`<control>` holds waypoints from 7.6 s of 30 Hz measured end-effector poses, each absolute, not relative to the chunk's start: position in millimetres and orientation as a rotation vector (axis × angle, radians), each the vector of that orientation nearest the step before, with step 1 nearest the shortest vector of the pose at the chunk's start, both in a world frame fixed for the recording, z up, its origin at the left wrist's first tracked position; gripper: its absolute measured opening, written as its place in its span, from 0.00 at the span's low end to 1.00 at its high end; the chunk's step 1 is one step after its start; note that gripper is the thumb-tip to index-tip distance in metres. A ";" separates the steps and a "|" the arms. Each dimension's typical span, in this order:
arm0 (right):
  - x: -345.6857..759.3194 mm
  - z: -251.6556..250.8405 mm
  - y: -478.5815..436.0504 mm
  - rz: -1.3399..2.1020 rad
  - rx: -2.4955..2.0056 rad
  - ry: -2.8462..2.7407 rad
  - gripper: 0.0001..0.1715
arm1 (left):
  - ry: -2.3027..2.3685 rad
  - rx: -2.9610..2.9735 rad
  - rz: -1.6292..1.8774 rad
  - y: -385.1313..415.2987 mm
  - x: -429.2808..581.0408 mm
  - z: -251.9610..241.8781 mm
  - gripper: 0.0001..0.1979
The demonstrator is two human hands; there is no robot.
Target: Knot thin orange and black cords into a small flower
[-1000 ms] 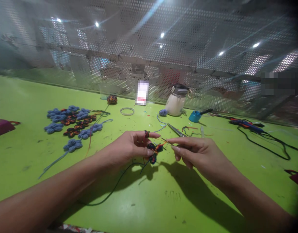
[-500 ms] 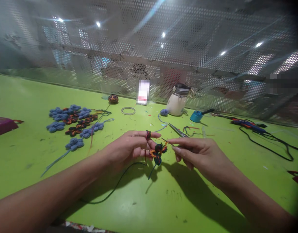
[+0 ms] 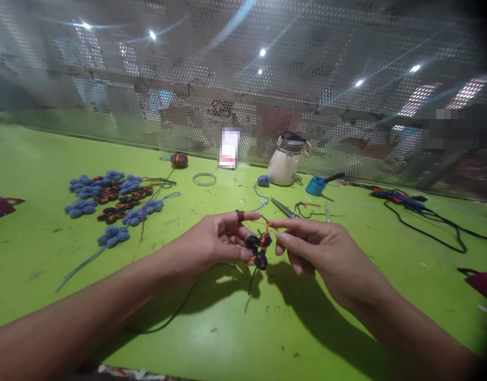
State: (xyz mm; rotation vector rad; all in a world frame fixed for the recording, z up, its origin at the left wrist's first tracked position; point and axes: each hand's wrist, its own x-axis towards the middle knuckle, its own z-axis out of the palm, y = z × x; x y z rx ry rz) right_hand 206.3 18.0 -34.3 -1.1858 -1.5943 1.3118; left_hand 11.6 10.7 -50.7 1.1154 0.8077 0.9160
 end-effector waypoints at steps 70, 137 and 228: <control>191.3 -47.9 3.2 1.075 -0.932 -1.570 0.10 | 0.783 1.177 0.994 4.6 20.4 -53.5 0.29; 191.8 -53.0 12.7 1.575 -1.099 -1.272 0.09 | 0.823 1.292 0.961 2.4 22.1 -57.4 0.25; 201.5 -48.8 24.4 1.555 -1.062 -1.773 0.08 | 0.880 1.273 0.877 13.2 11.8 -45.2 0.30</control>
